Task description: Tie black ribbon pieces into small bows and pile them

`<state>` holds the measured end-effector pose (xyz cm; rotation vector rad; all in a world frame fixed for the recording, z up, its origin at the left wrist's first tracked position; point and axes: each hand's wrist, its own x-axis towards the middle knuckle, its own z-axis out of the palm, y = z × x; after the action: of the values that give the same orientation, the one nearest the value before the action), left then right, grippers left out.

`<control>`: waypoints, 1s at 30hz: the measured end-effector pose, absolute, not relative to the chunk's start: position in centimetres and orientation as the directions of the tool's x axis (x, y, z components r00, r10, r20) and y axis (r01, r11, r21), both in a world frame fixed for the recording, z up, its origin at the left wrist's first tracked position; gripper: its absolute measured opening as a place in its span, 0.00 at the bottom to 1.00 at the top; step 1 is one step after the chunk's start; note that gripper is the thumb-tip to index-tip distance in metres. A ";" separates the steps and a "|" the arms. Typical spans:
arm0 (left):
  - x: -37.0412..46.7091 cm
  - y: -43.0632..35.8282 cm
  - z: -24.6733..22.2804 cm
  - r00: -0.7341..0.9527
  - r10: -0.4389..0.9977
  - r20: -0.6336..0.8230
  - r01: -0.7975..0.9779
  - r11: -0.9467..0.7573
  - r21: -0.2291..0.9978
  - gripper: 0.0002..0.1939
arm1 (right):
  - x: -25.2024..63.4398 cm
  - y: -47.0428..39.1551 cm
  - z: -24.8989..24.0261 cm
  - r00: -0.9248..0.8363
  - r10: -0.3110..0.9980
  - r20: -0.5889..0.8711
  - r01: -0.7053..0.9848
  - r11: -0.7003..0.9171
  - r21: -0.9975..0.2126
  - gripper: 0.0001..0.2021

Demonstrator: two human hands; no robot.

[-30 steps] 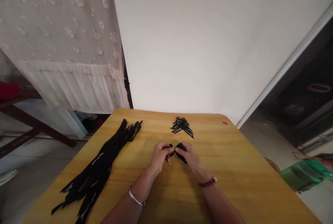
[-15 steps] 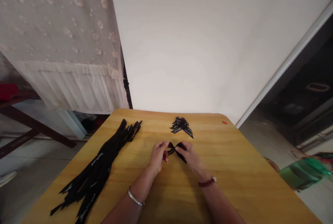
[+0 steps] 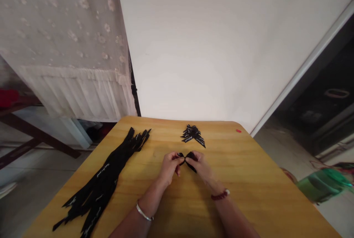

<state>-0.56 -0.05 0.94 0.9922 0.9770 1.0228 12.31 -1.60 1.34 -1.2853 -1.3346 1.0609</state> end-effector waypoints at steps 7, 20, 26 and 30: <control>-0.5 0.0 0.8 0.203 0.969 -0.141 -0.182 0.179 0.967 0.10 | 12.6 -1.2 0.9 0.037 0.996 0.076 0.210 0.067 -0.975 0.07; -0.5 -0.1 -0.1 0.106 0.991 -0.085 -0.098 0.095 0.991 0.14 | 16.4 -0.4 2.3 0.150 0.984 0.099 0.215 0.065 -0.975 0.09; -0.1 0.2 -1.0 0.117 0.992 -0.050 0.057 0.044 0.997 0.14 | 18.3 1.0 3.7 0.145 0.989 0.013 0.230 -0.021 -0.973 0.09; 0.0 0.3 -1.1 0.187 0.982 -0.028 0.148 0.000 0.989 0.13 | 18.8 3.0 3.8 0.131 0.988 -0.081 0.282 -0.115 -0.952 0.08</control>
<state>0.02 0.30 -1.12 1.3896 1.1780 0.9833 18.84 2.99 3.84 -1.5516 -1.2800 1.0394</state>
